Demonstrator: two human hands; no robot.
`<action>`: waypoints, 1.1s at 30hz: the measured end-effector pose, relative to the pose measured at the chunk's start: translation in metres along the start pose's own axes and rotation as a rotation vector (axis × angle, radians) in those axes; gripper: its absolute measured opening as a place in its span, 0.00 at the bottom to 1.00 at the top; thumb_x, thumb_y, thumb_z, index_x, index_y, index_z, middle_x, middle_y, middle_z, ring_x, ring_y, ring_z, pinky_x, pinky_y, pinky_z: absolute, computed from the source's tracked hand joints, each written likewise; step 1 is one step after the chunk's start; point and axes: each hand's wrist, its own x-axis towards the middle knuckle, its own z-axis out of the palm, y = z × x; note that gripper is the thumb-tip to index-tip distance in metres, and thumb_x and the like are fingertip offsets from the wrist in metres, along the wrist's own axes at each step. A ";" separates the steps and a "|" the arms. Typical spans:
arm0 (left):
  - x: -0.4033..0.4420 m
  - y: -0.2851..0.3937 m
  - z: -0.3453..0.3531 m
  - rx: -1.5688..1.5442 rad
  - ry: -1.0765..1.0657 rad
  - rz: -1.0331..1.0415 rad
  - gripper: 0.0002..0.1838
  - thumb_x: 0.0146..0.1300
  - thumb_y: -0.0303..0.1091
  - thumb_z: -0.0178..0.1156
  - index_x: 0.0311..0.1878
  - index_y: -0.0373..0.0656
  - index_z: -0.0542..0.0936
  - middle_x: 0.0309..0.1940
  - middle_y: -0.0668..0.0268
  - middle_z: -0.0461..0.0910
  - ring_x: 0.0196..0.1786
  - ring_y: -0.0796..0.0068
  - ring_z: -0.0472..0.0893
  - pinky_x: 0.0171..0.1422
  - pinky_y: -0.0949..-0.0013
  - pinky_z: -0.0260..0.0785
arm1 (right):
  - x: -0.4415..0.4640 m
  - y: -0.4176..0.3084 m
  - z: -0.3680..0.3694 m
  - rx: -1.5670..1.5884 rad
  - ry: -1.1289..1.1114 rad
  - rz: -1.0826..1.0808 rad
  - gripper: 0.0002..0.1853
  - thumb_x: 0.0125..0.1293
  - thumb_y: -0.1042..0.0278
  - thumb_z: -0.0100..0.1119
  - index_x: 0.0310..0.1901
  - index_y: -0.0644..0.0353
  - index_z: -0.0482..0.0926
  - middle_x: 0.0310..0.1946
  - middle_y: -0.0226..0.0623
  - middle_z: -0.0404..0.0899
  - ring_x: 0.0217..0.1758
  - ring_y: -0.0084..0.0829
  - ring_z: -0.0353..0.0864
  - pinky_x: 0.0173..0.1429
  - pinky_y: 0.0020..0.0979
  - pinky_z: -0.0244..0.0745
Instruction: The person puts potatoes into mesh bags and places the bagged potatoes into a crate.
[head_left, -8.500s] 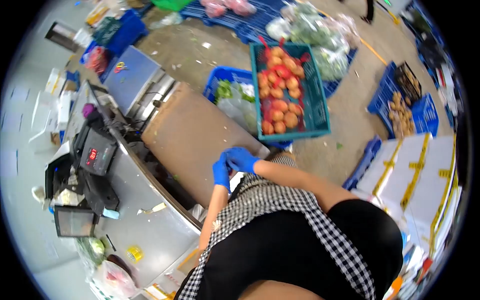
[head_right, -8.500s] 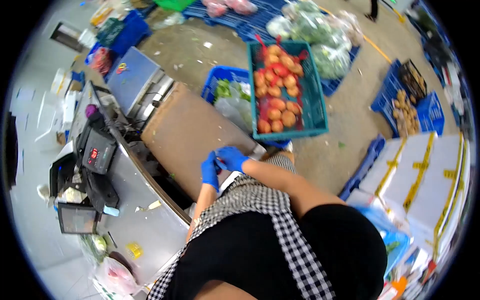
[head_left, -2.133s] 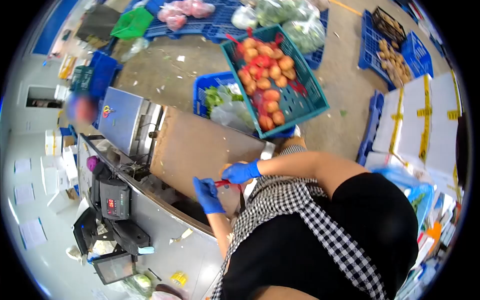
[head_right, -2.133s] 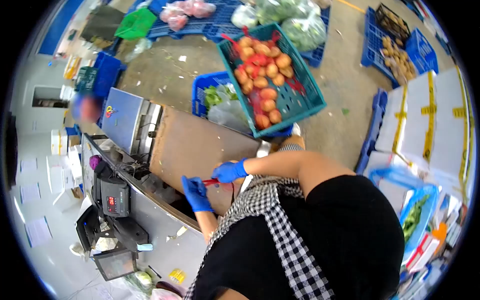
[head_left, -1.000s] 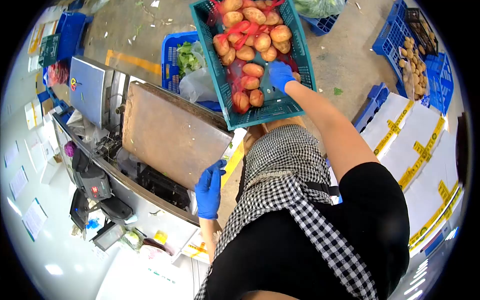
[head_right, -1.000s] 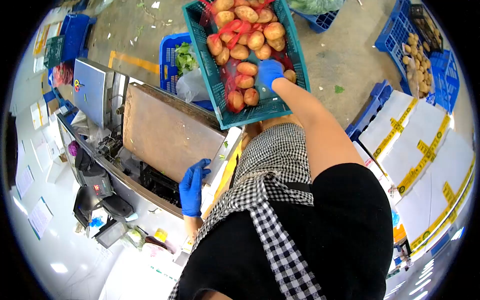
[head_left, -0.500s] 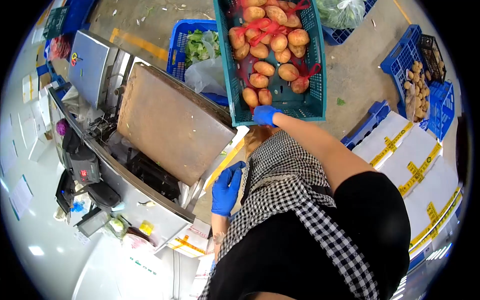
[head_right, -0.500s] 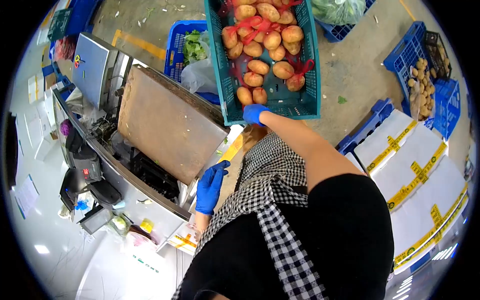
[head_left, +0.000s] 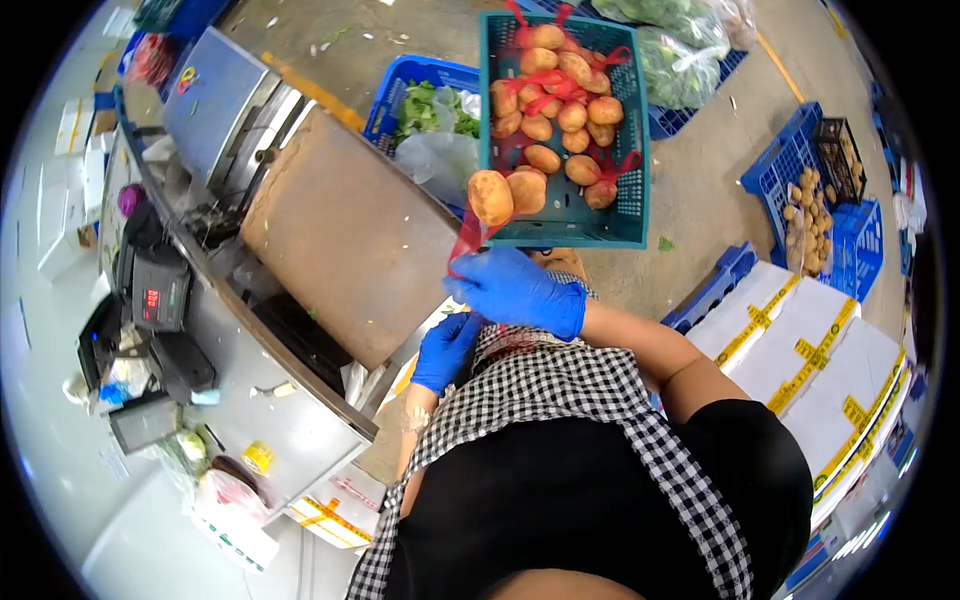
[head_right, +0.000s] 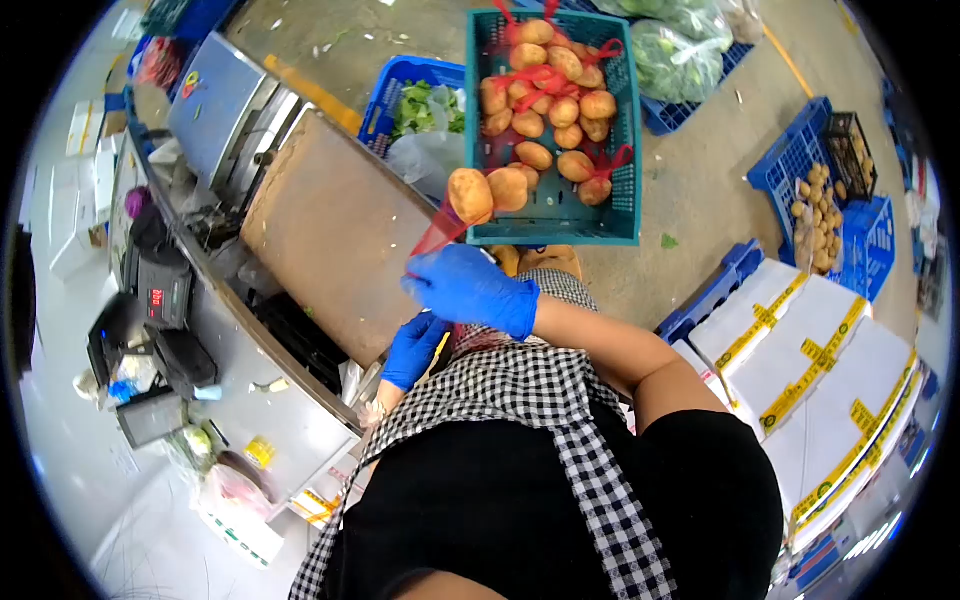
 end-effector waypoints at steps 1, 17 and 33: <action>-0.008 -0.007 -0.005 0.031 0.029 -0.021 0.14 0.62 0.39 0.53 0.45 0.41 0.79 0.37 0.56 0.80 0.40 0.70 0.79 0.46 0.69 0.68 | 0.004 -0.018 0.006 -0.041 -0.064 -0.059 0.08 0.59 0.66 0.51 0.32 0.63 0.74 0.24 0.44 0.75 0.30 0.37 0.78 0.35 0.34 0.71; -0.075 -0.072 -0.093 0.314 0.354 0.138 0.18 0.61 0.47 0.46 0.34 0.43 0.79 0.32 0.52 0.78 0.38 0.51 0.77 0.44 0.56 0.68 | 0.148 -0.058 0.130 0.356 -0.383 0.118 0.11 0.60 0.63 0.51 0.27 0.59 0.78 0.19 0.30 0.74 0.15 0.18 0.63 0.20 0.21 0.58; 0.001 -0.140 -0.097 0.891 0.186 0.148 0.10 0.49 0.34 0.51 0.26 0.42 0.81 0.29 0.51 0.80 0.34 0.55 0.80 0.38 0.57 0.73 | 0.149 0.035 0.181 -0.616 -0.044 0.024 0.09 0.49 0.67 0.52 0.31 0.58 0.80 0.35 0.46 0.78 0.41 0.45 0.77 0.47 0.51 0.69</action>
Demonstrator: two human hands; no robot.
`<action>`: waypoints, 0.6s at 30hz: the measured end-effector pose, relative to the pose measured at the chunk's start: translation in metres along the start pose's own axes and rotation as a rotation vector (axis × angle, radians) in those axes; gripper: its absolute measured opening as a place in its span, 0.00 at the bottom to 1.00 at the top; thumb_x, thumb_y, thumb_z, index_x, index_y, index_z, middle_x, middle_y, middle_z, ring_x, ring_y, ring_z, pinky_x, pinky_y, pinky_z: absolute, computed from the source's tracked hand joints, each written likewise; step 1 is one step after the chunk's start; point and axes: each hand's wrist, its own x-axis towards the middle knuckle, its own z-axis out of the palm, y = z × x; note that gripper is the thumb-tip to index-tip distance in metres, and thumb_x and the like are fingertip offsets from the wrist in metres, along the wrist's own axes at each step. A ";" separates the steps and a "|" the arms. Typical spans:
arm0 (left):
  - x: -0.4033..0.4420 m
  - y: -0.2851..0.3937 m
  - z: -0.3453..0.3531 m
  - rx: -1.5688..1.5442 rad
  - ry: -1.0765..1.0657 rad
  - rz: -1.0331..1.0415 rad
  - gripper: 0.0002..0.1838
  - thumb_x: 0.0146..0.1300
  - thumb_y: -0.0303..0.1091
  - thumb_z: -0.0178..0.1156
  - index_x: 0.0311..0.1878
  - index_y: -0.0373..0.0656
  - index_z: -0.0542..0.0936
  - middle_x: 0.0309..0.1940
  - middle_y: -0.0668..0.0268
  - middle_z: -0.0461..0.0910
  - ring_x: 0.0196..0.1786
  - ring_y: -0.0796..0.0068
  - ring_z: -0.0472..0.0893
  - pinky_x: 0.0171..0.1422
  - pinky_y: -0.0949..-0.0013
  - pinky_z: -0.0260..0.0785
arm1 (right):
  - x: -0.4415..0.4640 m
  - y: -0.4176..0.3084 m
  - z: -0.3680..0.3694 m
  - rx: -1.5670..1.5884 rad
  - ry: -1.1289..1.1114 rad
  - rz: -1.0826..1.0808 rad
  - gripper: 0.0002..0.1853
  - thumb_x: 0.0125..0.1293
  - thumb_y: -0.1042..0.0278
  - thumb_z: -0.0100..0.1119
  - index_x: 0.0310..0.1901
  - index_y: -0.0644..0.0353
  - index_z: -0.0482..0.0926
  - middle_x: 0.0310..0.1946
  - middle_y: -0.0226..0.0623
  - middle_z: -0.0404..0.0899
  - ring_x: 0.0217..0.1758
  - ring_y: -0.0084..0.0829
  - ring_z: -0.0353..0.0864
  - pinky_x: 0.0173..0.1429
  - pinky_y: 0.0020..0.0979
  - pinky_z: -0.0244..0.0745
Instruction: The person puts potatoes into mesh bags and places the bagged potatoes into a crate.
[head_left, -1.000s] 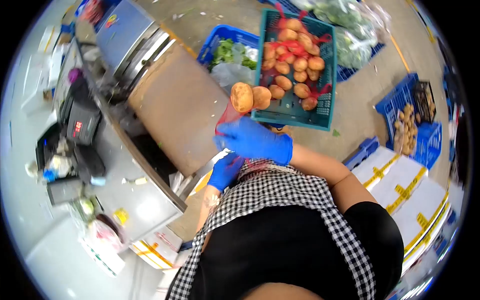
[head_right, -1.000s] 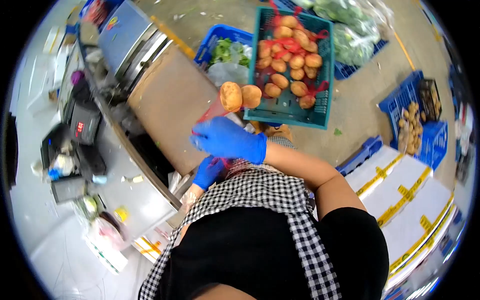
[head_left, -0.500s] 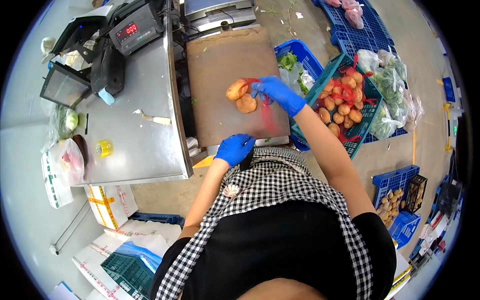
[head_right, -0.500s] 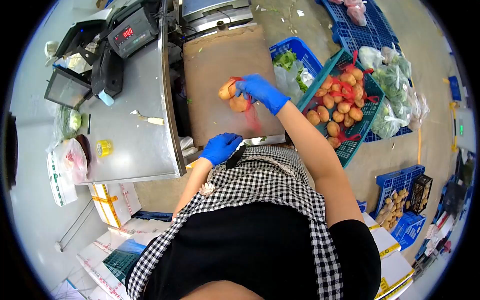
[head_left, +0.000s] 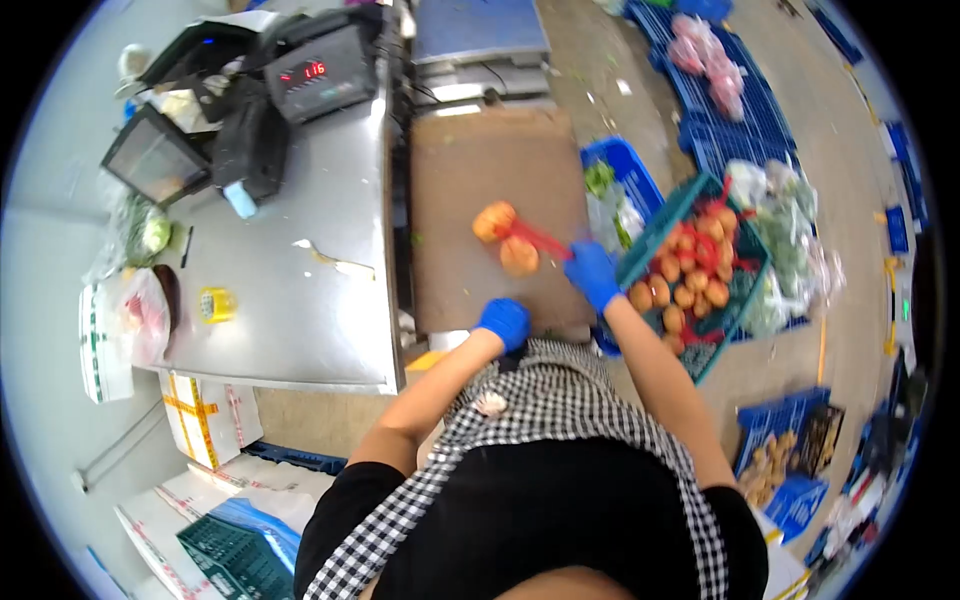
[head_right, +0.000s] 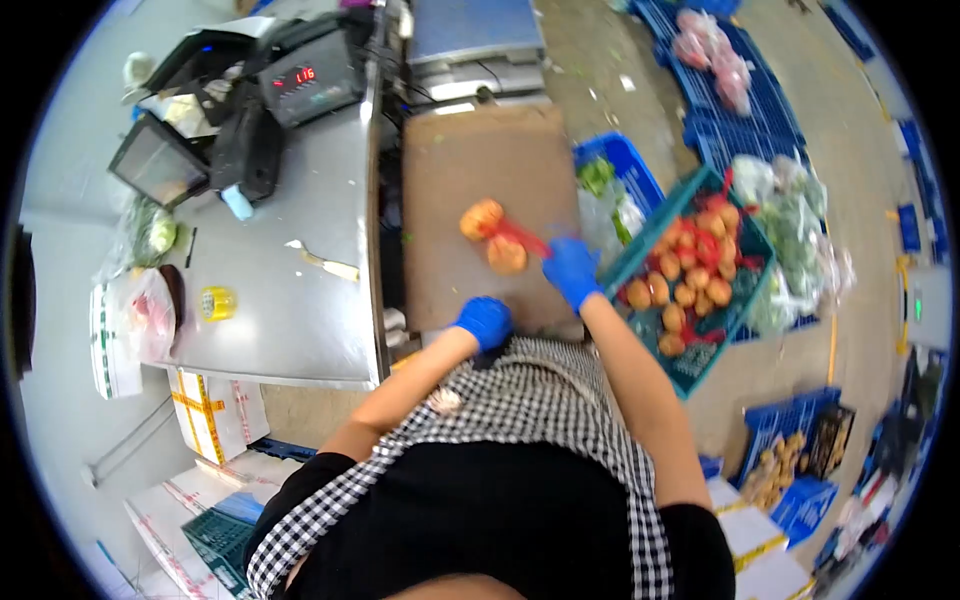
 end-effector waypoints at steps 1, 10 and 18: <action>0.014 -0.003 0.005 0.108 0.066 0.092 0.09 0.47 0.32 0.52 0.26 0.42 0.82 0.29 0.53 0.80 0.34 0.56 0.80 0.38 0.58 0.72 | -0.005 -0.017 -0.010 -0.052 0.051 0.014 0.10 0.49 0.66 0.53 0.33 0.56 0.80 0.36 0.44 0.79 0.43 0.43 0.77 0.52 0.56 0.63; 0.205 -0.099 0.066 -0.981 0.416 -0.092 0.11 0.61 0.37 0.46 0.36 0.50 0.79 0.36 0.64 0.77 0.41 0.73 0.76 0.42 0.70 0.67 | -0.019 -0.071 -0.044 -0.225 0.241 -0.165 0.26 0.48 0.57 0.61 0.50 0.51 0.70 0.39 0.37 0.77 0.48 0.39 0.74 0.63 0.63 0.42; 0.206 -0.177 0.019 0.379 -0.068 -0.471 0.18 0.62 0.46 0.47 0.50 0.47 0.74 0.46 0.62 0.76 0.48 0.65 0.76 0.52 0.67 0.67 | -0.046 -0.054 -0.047 -0.248 0.268 -0.174 0.32 0.49 0.57 0.61 0.56 0.56 0.64 0.53 0.40 0.68 0.60 0.43 0.63 0.61 0.60 0.49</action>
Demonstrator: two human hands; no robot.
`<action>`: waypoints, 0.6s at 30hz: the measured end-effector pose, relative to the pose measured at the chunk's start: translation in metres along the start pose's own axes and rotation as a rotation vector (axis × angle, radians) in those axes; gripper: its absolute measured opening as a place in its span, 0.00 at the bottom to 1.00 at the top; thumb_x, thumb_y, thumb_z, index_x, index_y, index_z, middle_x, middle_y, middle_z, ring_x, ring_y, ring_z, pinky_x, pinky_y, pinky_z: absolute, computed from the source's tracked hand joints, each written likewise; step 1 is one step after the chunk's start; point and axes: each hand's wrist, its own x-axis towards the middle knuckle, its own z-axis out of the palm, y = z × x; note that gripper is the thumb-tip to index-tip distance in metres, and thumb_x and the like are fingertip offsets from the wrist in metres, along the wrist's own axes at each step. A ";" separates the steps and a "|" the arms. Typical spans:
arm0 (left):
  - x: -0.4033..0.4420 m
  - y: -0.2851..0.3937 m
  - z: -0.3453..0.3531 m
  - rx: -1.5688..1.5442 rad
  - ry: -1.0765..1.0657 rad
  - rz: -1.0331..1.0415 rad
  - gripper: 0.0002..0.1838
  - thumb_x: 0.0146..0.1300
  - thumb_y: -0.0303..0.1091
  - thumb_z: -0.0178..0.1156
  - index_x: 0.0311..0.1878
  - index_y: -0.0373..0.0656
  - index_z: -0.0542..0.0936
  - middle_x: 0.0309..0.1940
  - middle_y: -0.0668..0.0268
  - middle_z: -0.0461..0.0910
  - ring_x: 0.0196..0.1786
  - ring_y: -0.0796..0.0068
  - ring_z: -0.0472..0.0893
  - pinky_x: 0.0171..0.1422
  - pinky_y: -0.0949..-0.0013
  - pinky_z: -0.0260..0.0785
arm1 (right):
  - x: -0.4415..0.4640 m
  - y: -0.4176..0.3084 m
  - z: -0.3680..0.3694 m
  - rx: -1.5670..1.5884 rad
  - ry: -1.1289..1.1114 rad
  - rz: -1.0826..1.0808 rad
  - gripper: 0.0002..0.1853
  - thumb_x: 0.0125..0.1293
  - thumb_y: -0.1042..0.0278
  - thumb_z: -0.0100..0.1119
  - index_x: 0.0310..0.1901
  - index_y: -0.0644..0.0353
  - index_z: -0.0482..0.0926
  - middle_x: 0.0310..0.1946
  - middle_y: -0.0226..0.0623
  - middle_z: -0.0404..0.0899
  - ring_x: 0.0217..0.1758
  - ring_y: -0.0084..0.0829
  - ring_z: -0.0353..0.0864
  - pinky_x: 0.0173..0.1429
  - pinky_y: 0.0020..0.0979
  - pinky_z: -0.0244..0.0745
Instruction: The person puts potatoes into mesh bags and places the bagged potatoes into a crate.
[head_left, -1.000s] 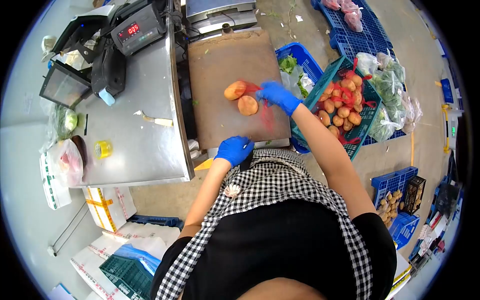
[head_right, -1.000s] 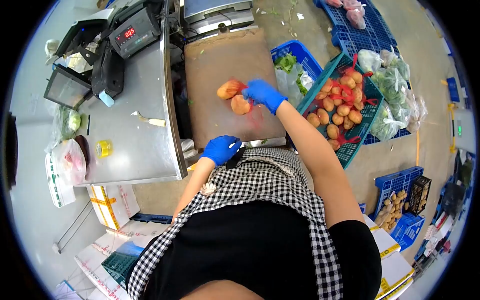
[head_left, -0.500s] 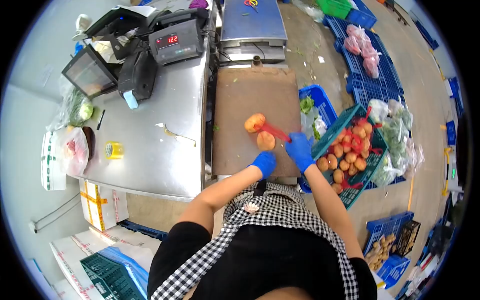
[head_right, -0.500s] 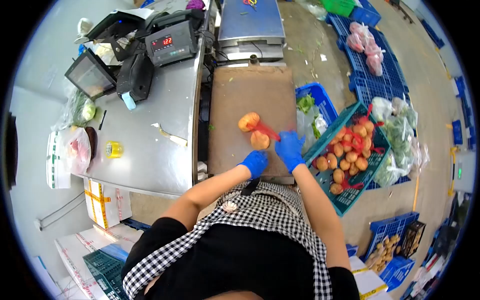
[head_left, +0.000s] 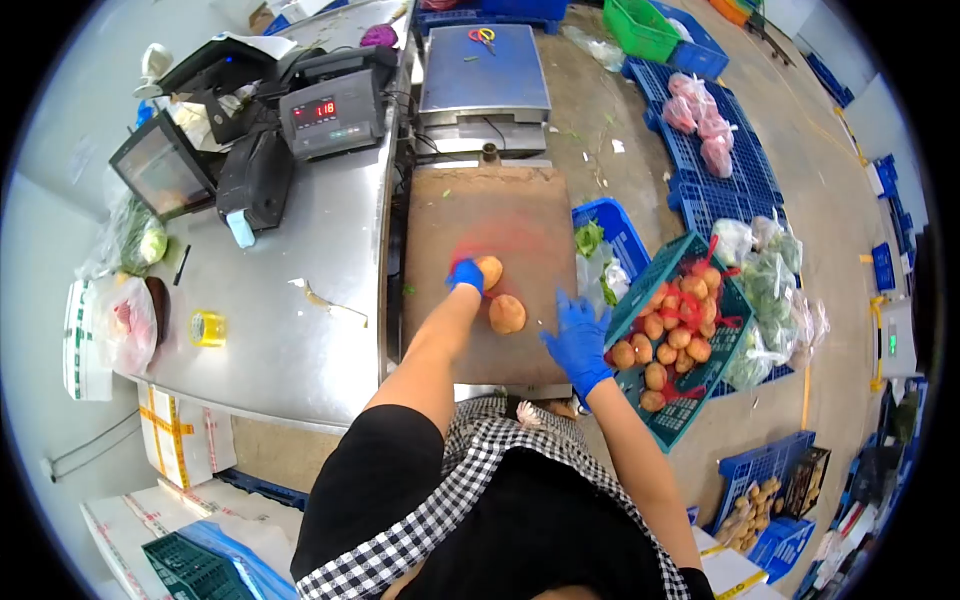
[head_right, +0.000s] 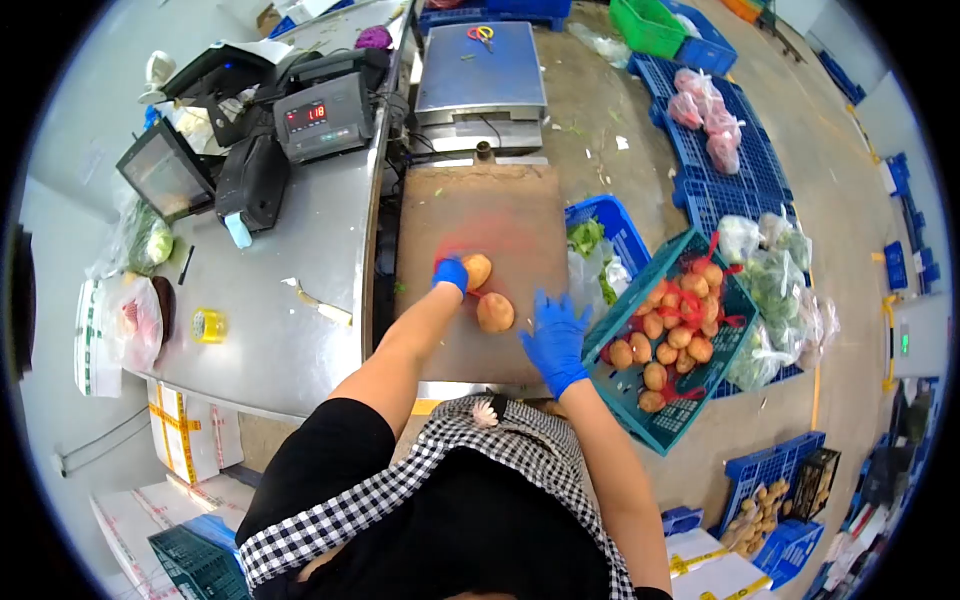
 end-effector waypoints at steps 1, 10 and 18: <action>-0.020 -0.007 -0.013 -0.129 -0.007 -0.017 0.19 0.62 0.47 0.46 0.52 0.48 0.73 0.48 0.61 0.76 0.50 0.64 0.75 0.53 0.66 0.67 | -0.005 0.005 0.007 0.068 -0.063 -0.010 0.30 0.50 0.58 0.61 0.55 0.56 0.65 0.52 0.40 0.69 0.59 0.43 0.64 0.61 0.57 0.51; -0.098 0.029 -0.037 -1.623 -0.364 0.017 0.11 0.60 0.39 0.52 0.32 0.41 0.75 0.27 0.65 0.76 0.31 0.68 0.76 0.34 0.68 0.69 | 0.009 -0.031 0.024 0.849 -0.018 -0.224 0.07 0.54 0.69 0.53 0.34 0.59 0.76 0.32 0.48 0.77 0.36 0.48 0.76 0.41 0.42 0.71; -0.190 0.043 -0.094 -2.689 -0.561 -0.206 0.17 0.66 0.39 0.47 0.46 0.34 0.73 0.30 0.62 0.77 0.28 0.73 0.73 0.33 0.73 0.68 | 0.000 -0.018 0.142 1.721 -0.086 0.655 0.15 0.57 0.60 0.57 0.39 0.64 0.77 0.31 0.36 0.78 0.34 0.27 0.77 0.38 0.30 0.73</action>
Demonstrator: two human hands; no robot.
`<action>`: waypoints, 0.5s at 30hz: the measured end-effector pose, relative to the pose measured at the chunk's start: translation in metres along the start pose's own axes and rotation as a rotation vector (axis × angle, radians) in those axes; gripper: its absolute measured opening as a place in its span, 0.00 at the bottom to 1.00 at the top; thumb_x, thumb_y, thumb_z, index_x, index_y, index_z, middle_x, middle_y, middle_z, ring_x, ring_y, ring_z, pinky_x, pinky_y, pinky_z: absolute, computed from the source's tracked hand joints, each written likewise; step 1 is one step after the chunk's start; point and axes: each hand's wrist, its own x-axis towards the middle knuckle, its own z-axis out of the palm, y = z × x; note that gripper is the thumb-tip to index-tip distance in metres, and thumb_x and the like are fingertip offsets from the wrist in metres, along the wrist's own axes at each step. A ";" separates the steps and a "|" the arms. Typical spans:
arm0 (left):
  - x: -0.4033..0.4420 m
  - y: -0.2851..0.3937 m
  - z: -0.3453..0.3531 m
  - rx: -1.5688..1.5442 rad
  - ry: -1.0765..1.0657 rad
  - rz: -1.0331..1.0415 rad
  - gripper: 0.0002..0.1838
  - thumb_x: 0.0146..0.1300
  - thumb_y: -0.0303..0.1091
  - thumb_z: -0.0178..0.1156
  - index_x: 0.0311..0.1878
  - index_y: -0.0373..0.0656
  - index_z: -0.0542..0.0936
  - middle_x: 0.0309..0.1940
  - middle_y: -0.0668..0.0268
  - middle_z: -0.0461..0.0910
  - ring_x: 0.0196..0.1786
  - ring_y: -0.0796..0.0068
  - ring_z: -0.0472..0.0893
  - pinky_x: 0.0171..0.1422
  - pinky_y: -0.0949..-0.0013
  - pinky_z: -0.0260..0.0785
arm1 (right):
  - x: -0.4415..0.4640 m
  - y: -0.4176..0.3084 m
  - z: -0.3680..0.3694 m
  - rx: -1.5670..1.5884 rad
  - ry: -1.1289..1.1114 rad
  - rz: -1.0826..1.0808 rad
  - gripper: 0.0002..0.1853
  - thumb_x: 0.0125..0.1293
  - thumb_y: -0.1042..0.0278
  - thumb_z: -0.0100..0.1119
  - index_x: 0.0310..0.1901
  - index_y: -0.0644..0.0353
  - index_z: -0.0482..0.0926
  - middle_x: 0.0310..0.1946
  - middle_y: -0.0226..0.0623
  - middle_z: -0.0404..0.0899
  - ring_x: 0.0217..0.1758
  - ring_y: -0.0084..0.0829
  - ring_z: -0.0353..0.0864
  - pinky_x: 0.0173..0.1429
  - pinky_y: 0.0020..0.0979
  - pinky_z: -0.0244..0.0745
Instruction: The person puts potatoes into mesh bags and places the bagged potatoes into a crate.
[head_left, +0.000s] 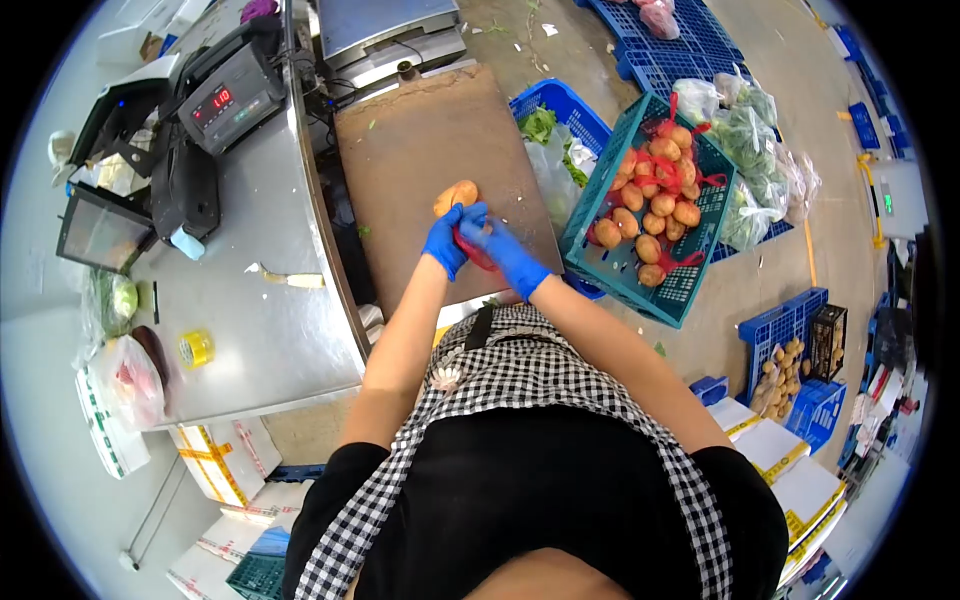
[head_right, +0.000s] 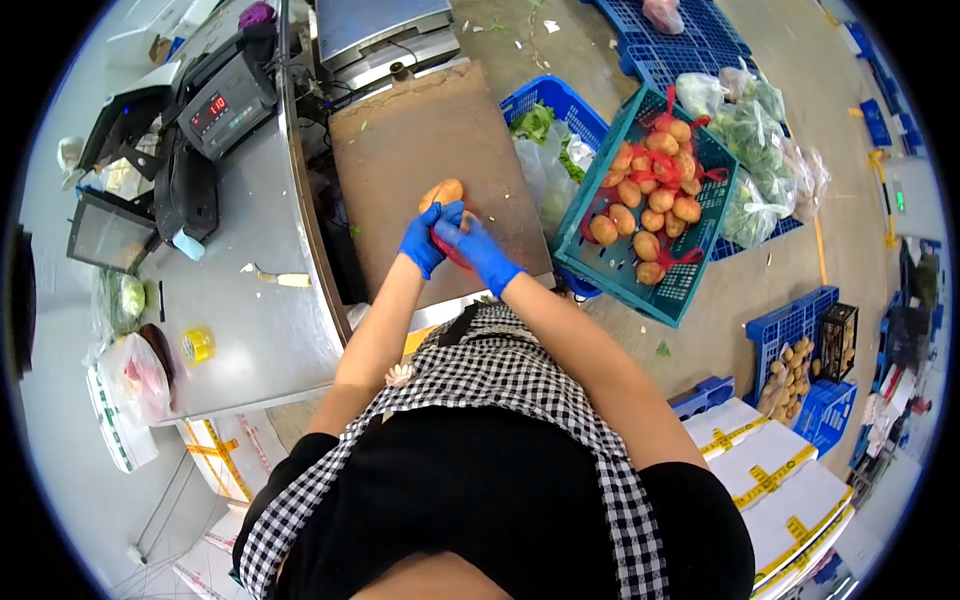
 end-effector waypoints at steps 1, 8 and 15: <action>0.054 -0.005 -0.065 -0.112 -0.577 -0.114 0.21 0.65 0.41 0.47 0.54 0.34 0.69 0.44 0.59 0.77 0.42 0.71 0.76 0.45 0.73 0.69 | -0.034 -0.016 0.010 0.118 -0.103 0.136 0.14 0.58 0.61 0.56 0.39 0.63 0.77 0.29 0.35 0.77 0.31 0.25 0.76 0.35 0.28 0.72; 0.045 -0.008 -0.058 0.667 -0.318 0.251 0.26 0.59 0.35 0.51 0.61 0.37 0.64 0.61 0.59 0.65 0.56 0.68 0.69 0.57 0.71 0.64 | -0.086 -0.083 -0.022 -0.118 -0.356 0.170 0.14 0.61 0.68 0.43 0.40 0.60 0.79 0.16 0.26 0.69 0.16 0.16 0.65 0.20 0.18 0.59; 0.019 0.011 0.027 2.822 -0.891 0.651 0.24 0.59 0.38 0.48 0.60 0.47 0.65 0.64 0.56 0.55 0.64 0.64 0.61 0.66 0.63 0.53 | -0.080 -0.127 0.024 -0.434 -0.404 -0.056 0.09 0.59 0.73 0.44 0.33 0.63 0.77 0.19 0.33 0.74 0.18 0.21 0.70 0.23 0.22 0.65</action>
